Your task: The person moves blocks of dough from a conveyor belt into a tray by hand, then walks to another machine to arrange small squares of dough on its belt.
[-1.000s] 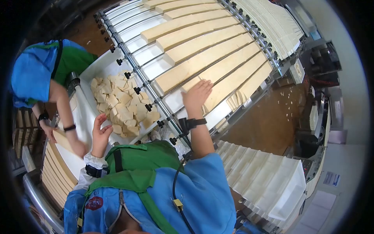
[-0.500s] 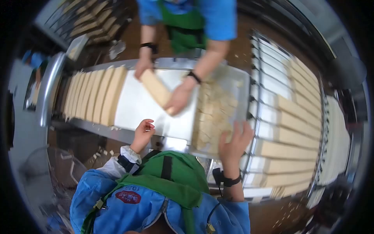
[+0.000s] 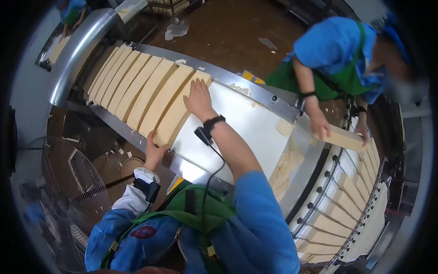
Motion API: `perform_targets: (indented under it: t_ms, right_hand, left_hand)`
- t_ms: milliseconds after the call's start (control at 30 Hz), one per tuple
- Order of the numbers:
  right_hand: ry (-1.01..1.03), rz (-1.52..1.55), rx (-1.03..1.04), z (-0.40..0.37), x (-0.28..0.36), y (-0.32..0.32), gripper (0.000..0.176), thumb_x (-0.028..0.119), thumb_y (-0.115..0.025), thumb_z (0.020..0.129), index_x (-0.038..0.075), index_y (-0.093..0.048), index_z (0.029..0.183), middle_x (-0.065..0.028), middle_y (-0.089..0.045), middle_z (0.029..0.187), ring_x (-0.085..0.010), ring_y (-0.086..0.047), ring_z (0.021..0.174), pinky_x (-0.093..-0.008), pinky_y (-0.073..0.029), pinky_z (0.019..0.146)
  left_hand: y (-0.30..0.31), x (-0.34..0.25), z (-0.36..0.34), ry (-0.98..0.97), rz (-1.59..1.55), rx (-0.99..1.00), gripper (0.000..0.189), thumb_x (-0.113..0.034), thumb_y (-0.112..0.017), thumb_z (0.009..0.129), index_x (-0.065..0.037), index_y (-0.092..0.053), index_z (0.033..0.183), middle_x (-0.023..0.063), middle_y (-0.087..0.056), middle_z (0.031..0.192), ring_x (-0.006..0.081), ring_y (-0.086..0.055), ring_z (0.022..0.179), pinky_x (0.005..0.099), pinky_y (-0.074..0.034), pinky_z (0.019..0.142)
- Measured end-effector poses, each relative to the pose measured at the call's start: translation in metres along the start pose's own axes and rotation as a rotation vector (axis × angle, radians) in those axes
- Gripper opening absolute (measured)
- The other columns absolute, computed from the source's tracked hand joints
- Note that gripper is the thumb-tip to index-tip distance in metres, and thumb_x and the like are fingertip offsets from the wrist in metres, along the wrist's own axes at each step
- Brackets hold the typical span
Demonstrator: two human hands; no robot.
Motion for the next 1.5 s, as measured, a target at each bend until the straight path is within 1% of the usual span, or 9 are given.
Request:
perform_targets:
  t_ms: [167, 267, 600, 733, 867, 1000, 1167, 1300, 1500]
  right_hand:
    - [-0.207, -0.142, 0.112, 0.041, -0.026, -0.06, 0.081, 0.049, -0.052, 0.101, -0.008, -0.033, 0.156, -0.0231, -0.027, 0.166, -0.0363, -0.017, 0.157, -0.0485, -0.01, 0.128]
    - [-0.214, -0.283, 0.156, 0.034, -0.019, -0.06, 0.083, 0.049, -0.051, 0.102, -0.008, -0.029, 0.158, -0.0227, -0.027, 0.167, -0.0356, -0.017, 0.157, -0.0494, -0.009, 0.128]
    - [-0.546, -0.249, 0.085, 0.052, -0.019, -0.012, 0.081, 0.052, -0.074, 0.076, -0.003, -0.055, 0.132, -0.0199, -0.055, 0.134, -0.0341, -0.042, 0.136, -0.0572, -0.022, 0.119]
    - [-0.697, -0.408, 0.219, -0.017, -0.076, 0.031, 0.095, 0.062, -0.07, 0.08, -0.003, -0.048, 0.146, -0.0221, -0.046, 0.153, -0.0355, -0.037, 0.147, -0.0592, -0.03, 0.117]
    - [-0.914, -0.393, 0.032, -0.148, -0.136, 0.101, 0.081, 0.062, -0.075, 0.075, -0.003, -0.061, 0.121, -0.0238, -0.06, 0.127, -0.0357, -0.057, 0.123, -0.0535, -0.045, 0.103]
    - [-1.194, 0.059, 0.021, -0.274, -0.16, 0.139, 0.097, 0.055, -0.085, 0.07, -0.009, -0.05, 0.134, -0.0295, -0.066, 0.119, -0.0418, -0.064, 0.114, -0.047, -0.053, 0.099]
    - [-0.61, -0.039, 0.159, -0.317, -0.125, 0.132, 0.115, 0.037, -0.095, 0.057, 0.011, -0.039, 0.154, -0.0327, -0.062, 0.124, -0.044, -0.061, 0.118, -0.0507, -0.054, 0.096]
    - [-0.716, -0.197, -0.068, -0.329, -0.116, 0.122, 0.048, 0.022, -0.067, 0.086, 0.027, -0.064, 0.134, -0.0245, -0.062, 0.107, -0.0428, -0.064, 0.096, -0.0545, -0.054, 0.081]
    - [-0.902, -0.13, -0.321, -0.451, -0.133, 0.187, 0.047, 0.009, -0.066, 0.083, 0.024, -0.068, 0.127, -0.0229, -0.059, 0.106, -0.0426, -0.062, 0.1, -0.05, -0.052, 0.083]
  left_hand:
    - [0.0, 0.008, 0.012, 0.03, -0.052, 0.173, 0.093, -0.018, -0.086, 0.073, -0.006, -0.039, 0.153, 0.0217, -0.058, 0.14, 0.0294, -0.064, 0.119, 0.0368, -0.053, 0.098]
    - [-0.001, 0.012, 0.012, -0.053, -0.028, 0.153, 0.091, -0.025, -0.082, 0.073, -0.007, -0.04, 0.153, 0.0269, -0.067, 0.126, 0.0378, -0.068, 0.115, 0.0419, -0.053, 0.098]
    - [-0.005, -0.016, 0.025, 0.065, 0.151, 0.3, 0.097, -0.036, -0.085, 0.068, -0.009, -0.044, 0.152, 0.0269, -0.068, 0.125, 0.0409, -0.067, 0.116, 0.0422, -0.054, 0.099]
    - [-0.029, -0.038, 0.01, -0.077, 0.264, 0.398, 0.095, -0.035, -0.086, 0.065, -0.015, -0.047, 0.149, 0.0256, -0.07, 0.116, 0.0448, -0.066, 0.107, 0.0492, -0.055, 0.094]
    - [-0.062, -0.071, -0.02, -0.224, 0.293, 0.591, 0.094, -0.033, -0.09, 0.063, -0.024, -0.05, 0.147, 0.0285, -0.065, 0.107, 0.0473, -0.064, 0.101, 0.0503, -0.054, 0.091]
    - [-0.087, -0.084, -0.034, -0.388, 0.457, 0.697, 0.1, -0.036, -0.092, 0.059, -0.029, -0.047, 0.149, 0.0311, -0.061, 0.109, 0.0482, -0.06, 0.103, 0.0539, -0.052, 0.092]
    - [-0.102, -0.093, -0.027, -0.405, 0.468, 0.755, 0.09, -0.03, -0.091, 0.058, -0.026, -0.052, 0.139, 0.0256, -0.069, 0.107, 0.0476, -0.067, 0.101, 0.0519, -0.056, 0.09]
    - [-0.123, -0.106, -0.036, -0.538, 0.415, 0.699, 0.073, -0.023, -0.09, 0.06, -0.017, -0.059, 0.126, 0.0164, -0.074, 0.105, 0.0442, -0.071, 0.098, 0.0491, -0.058, 0.085]
    - [-0.193, -0.159, -0.115, -0.841, 0.441, 0.724, 0.068, -0.019, -0.089, 0.063, -0.014, -0.061, 0.124, 0.0167, -0.071, 0.106, 0.0411, -0.066, 0.101, 0.0478, -0.055, 0.087]
Point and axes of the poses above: each hand's wrist, its own z-axis towards the middle knuckle, its own y-axis out of the back of the hand, x = y × z, the point moved 4 cm from there along z, towards the middle knuckle
